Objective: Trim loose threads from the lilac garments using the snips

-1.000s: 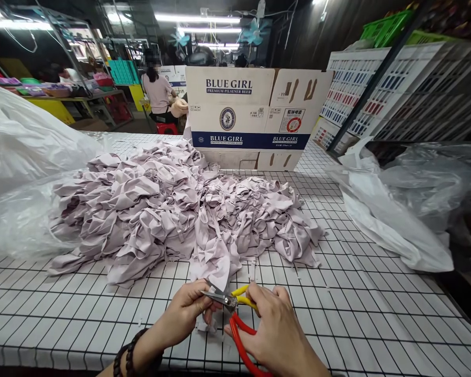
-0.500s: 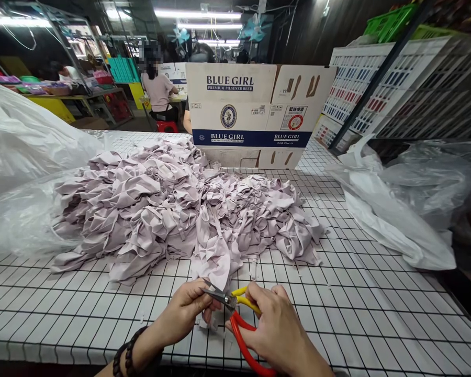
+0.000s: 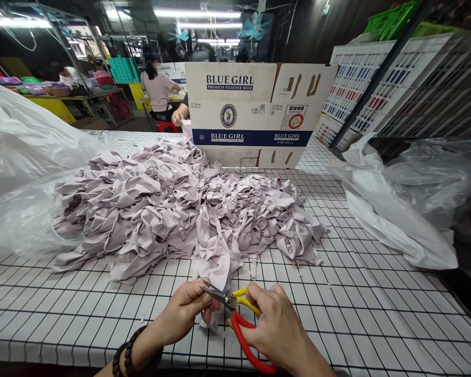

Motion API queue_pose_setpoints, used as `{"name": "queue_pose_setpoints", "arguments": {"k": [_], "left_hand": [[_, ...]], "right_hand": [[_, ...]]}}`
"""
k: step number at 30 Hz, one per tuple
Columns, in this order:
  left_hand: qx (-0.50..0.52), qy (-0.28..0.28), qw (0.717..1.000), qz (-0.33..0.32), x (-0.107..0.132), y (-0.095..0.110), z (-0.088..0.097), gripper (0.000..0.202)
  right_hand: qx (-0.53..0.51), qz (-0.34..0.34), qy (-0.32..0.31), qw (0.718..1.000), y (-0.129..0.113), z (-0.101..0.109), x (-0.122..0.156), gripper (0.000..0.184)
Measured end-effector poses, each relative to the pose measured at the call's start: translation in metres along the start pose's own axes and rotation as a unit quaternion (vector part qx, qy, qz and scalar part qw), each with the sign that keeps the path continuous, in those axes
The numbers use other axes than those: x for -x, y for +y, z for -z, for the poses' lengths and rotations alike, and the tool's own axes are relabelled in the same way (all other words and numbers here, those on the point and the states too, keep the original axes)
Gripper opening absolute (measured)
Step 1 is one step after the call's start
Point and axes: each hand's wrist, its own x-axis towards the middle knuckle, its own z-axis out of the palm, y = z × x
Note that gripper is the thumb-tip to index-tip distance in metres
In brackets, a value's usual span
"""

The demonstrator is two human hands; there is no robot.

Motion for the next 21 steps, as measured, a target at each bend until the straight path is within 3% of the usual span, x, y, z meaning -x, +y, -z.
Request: {"name": "queue_pose_setpoints", "arguments": {"k": [7, 10, 12, 15, 18, 21], "left_hand": [[-0.019, -0.009, 1.0, 0.013, 0.002, 0.005, 0.0, 0.045], [-0.052, -0.003, 0.999, 0.0, 0.001, 0.005, 0.001, 0.044], [-0.056, 0.002, 0.998, -0.005, 0.0, 0.003, 0.002, 0.044], [-0.03, -0.001, 1.0, 0.007, 0.003, -0.001, 0.007, 0.044], [-0.004, -0.007, 1.0, 0.02, 0.01, -0.005, 0.014, 0.044], [-0.007, -0.016, 1.0, 0.025, 0.022, -0.004, 0.021, 0.044]], "right_hand": [[-0.005, -0.015, 0.007, 1.0, 0.004, -0.006, 0.0, 0.038], [-0.092, -0.088, 0.019, 0.992, 0.022, -0.007, 0.004, 0.038], [-0.118, -0.189, 0.023, 0.974, 0.049, -0.006, 0.012, 0.037], [-0.026, -0.336, 0.011, 0.942, 0.108, -0.005, 0.035, 0.036], [0.04, -0.367, 0.022, 0.929, 0.167, -0.007, 0.062, 0.032], [0.08, -0.336, 0.016, 0.938, 0.183, -0.003, 0.069, 0.023]]}}
